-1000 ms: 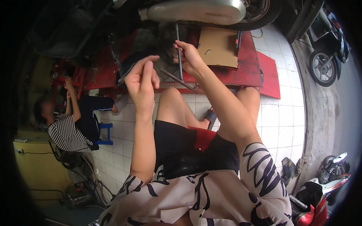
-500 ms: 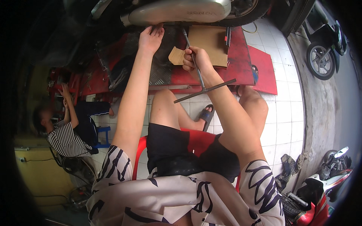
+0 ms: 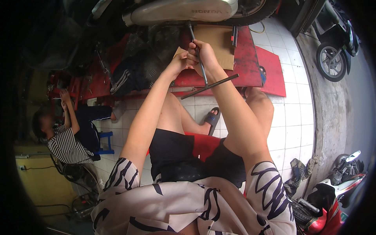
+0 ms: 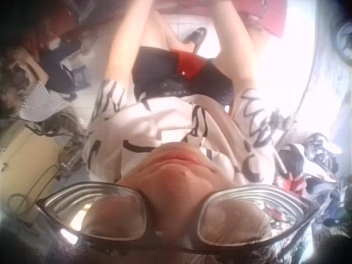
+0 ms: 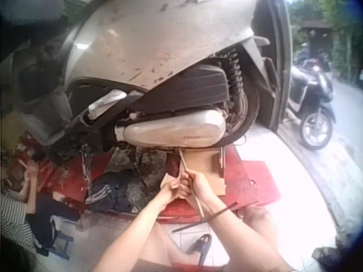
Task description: The person uses a T-wrench to unscrew or tighten components on the side of a scooter while holding screws in their hand.
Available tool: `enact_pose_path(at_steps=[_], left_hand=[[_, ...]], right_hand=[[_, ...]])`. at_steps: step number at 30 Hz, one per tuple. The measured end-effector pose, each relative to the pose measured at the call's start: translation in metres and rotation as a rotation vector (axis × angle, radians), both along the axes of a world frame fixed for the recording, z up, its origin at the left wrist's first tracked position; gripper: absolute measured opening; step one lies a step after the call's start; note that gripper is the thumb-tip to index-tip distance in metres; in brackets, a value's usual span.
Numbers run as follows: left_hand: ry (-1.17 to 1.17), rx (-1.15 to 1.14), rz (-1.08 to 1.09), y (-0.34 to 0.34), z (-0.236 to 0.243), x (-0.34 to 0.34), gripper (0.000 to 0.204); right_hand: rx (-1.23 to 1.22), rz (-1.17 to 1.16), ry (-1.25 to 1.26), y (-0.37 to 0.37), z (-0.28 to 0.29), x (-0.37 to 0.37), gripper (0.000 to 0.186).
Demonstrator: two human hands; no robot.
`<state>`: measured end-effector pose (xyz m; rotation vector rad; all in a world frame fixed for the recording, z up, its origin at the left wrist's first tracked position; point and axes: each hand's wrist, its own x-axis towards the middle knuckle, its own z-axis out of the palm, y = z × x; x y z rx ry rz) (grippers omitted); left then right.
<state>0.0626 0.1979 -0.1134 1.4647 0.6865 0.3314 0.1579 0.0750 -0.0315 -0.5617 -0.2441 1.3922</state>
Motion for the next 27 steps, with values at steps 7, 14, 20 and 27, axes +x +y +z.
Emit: enact_pose_path(at_steps=[7,14,20,27], left_hand=[[-0.053,0.336,0.068,-0.049,0.069,-0.05,0.028],[0.144,1.015,-0.147,-0.142,0.153,-0.097,0.033],[0.174,1.004,-0.086,-0.133,0.114,-0.092,0.025],[-0.134,0.78,0.048,-0.131,0.092,-0.081,0.039]], right_hand=[[0.041,0.038,0.061,0.014,-0.007,-0.006,0.033],[0.058,-0.093,0.167,0.032,-0.011,-0.024,0.033],[0.053,-0.185,0.162,0.049,-0.008,-0.045,0.033],[-0.091,-0.238,-0.137,0.038,0.003,-0.042,0.032]])
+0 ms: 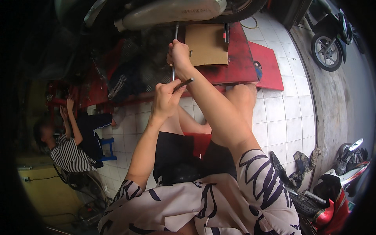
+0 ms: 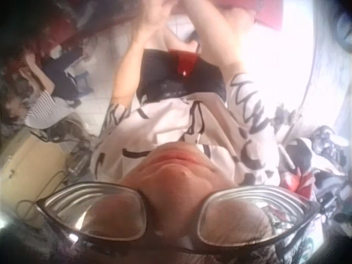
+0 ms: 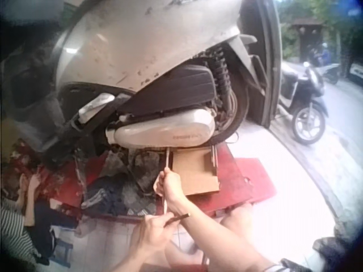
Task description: The person uses a T-wrench to unscrew or tighten components on the side of a scooter while holding screws in their hand.
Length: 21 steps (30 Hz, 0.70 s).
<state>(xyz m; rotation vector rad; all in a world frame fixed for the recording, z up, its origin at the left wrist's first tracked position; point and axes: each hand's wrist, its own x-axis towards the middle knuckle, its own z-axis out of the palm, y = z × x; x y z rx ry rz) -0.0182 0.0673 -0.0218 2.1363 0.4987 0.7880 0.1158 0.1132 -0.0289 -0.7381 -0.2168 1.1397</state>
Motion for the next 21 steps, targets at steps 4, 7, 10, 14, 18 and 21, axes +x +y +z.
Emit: enact_pose_path(at_steps=[4,7,10,14,18,21], left_hand=[[-0.505,-0.817,-0.207,-0.013,-0.014,0.018,0.055],[-0.675,-0.928,-0.323,-0.019,-0.015,0.032,0.052],[-0.79,-1.03,-0.417,-0.015,0.0,0.031,0.051],[-0.87,-1.13,-0.469,-0.007,0.019,0.022,0.049],[-0.636,-1.149,-0.338,-0.005,0.024,0.005,0.033],[-0.487,-0.981,-0.105,-0.006,0.028,-0.032,0.04]], right_hand=[[-0.045,0.006,-0.031,-0.001,0.011,0.003,0.031],[-0.039,0.172,-0.053,-0.007,0.015,0.018,0.029],[0.028,0.521,-0.08,-0.021,0.016,0.036,0.024],[0.142,0.726,-0.117,-0.037,0.018,0.03,0.019],[0.203,0.702,-0.19,-0.041,0.0,0.04,0.018],[0.16,0.693,-0.178,-0.044,0.0,0.04,0.017]])
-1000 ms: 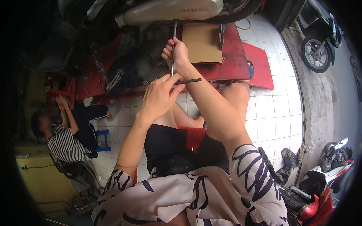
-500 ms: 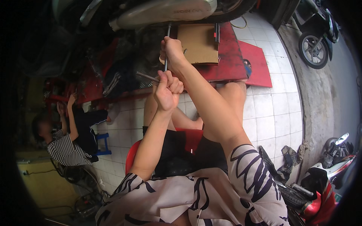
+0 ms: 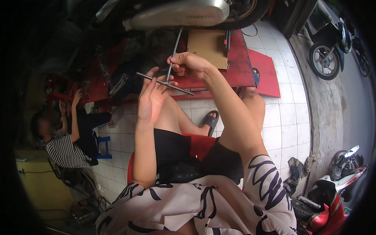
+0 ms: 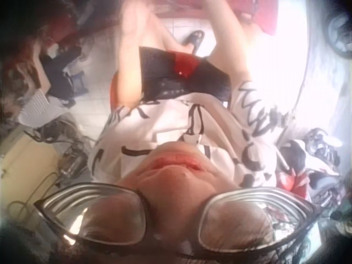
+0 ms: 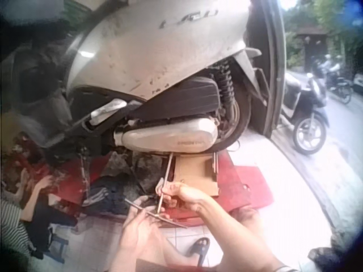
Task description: The person uses a T-wrench to unscrew or tighten components on the side of a scooter while holding screws in their hand.
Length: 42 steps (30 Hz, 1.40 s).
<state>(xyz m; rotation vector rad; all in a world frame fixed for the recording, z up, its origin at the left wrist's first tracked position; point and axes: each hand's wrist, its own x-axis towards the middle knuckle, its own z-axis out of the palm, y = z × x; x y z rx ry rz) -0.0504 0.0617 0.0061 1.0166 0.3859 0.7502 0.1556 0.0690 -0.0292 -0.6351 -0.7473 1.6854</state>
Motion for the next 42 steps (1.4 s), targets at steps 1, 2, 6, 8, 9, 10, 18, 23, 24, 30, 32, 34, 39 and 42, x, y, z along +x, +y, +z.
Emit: enact_pose_path(at_steps=[1,2,6,8,9,10,18,23,24,30,32,34,39,42], left_hand=[[0.079,0.091,0.165,-0.002,-0.001,-0.008,0.039],[0.158,0.182,0.33,-0.004,0.0,-0.014,0.039],[0.566,0.734,0.52,-0.019,-0.006,-0.022,0.04],[0.706,0.817,0.36,-0.027,-0.022,-0.021,0.039],[0.677,0.784,0.228,-0.031,-0.025,-0.016,0.04],[0.647,0.747,0.097,-0.037,-0.024,-0.009,0.041],[0.495,0.754,0.268,-0.037,0.019,0.002,0.058],[0.661,0.836,0.396,-0.041,-0.006,-0.009,0.056],[0.735,0.874,0.274,-0.047,-0.008,-0.007,0.058],[0.598,0.932,0.149,-0.051,0.041,0.013,0.059],[0.589,0.809,0.328,-0.045,0.04,0.01,0.056],[0.694,0.897,0.348,-0.039,0.008,0.001,0.055],[0.634,0.809,-0.021,-0.059,-0.02,0.007,0.057],[0.5,0.806,-0.024,-0.061,0.009,0.009,0.067]], right_hand=[[-0.006,-0.008,-0.02,0.001,-0.001,-0.001,0.017],[-0.013,-0.017,-0.041,0.001,-0.001,-0.002,0.017],[-0.046,-0.077,-0.058,0.006,-0.003,-0.002,0.018],[-0.031,-0.115,-0.027,0.008,0.0,-0.005,0.018],[-0.024,-0.137,-0.01,0.008,0.002,-0.007,0.018],[-0.021,-0.152,-0.023,0.008,0.004,-0.009,0.018],[-0.068,-0.236,0.072,0.013,0.0,-0.021,0.014],[-0.045,-0.262,0.207,0.016,-0.002,-0.022,0.013],[-0.049,-0.265,0.238,0.016,-0.001,-0.022,0.014],[-0.101,-0.323,0.216,0.01,-0.004,-0.014,0.014],[-0.102,-0.353,0.22,0.004,0.002,-0.015,0.014],[-0.071,-0.332,0.233,0.004,0.004,-0.012,0.014],[-0.124,-0.379,0.25,0.007,0.005,-0.014,0.013],[-0.12,-0.37,0.244,0.006,0.004,-0.008,0.011]])
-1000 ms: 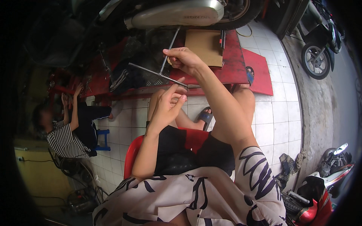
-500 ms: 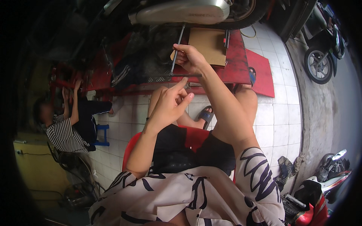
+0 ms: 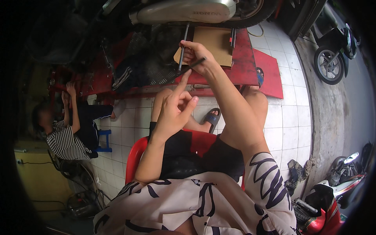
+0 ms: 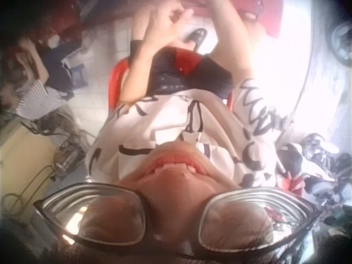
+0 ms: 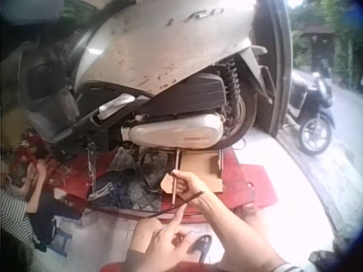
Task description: The person uses a T-wrench to unscrew or tighten components on the side of a scooter while holding screws in their hand.
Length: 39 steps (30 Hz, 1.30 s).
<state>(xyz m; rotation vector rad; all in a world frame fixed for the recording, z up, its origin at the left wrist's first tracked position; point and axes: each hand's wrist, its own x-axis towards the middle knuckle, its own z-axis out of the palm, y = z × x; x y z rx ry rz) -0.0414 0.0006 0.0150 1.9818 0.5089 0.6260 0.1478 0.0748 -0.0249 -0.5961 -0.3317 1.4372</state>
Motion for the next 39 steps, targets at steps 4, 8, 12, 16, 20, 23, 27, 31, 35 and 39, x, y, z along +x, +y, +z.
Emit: enact_pose_path(at_steps=[4,8,12,16,20,23,27,31,35,39], left_hand=[[-0.016,0.096,0.206,0.001,0.001,-0.01,0.072],[-0.058,0.02,0.295,-0.002,-0.032,-0.014,0.068],[0.042,-0.04,0.121,-0.008,-0.035,-0.007,0.061],[-0.027,-0.013,0.024,-0.006,-0.012,0.007,0.068],[-0.042,0.076,0.207,0.012,0.004,-0.005,0.069],[-0.016,0.147,0.35,0.015,-0.009,-0.013,0.053],[0.158,0.322,0.473,0.016,-0.047,-0.004,0.03],[0.21,0.044,0.394,0.004,-0.047,0.008,0.036],[0.062,0.056,0.35,-0.002,-0.05,0.018,0.038],[-0.285,0.116,0.214,0.005,-0.028,0.031,0.027]], right_hand=[[0.049,0.043,0.003,0.001,0.003,-0.002,0.012],[0.024,0.019,0.028,0.006,-0.002,-0.004,0.011],[0.011,-0.022,0.021,0.002,0.004,-0.003,0.011],[-0.014,0.038,-0.064,0.001,-0.001,-0.002,0.016],[-0.028,0.01,-0.083,0.0,0.0,-0.001,0.015],[0.026,0.044,-0.008,0.001,-0.001,0.008,0.012],[0.117,0.073,0.058,0.004,-0.005,0.008,0.014],[0.18,0.308,0.005,-0.004,0.005,-0.001,0.018],[0.199,0.472,-0.123,-0.016,0.006,-0.002,0.017],[0.148,0.441,-0.2,-0.011,-0.006,0.008,0.017]])
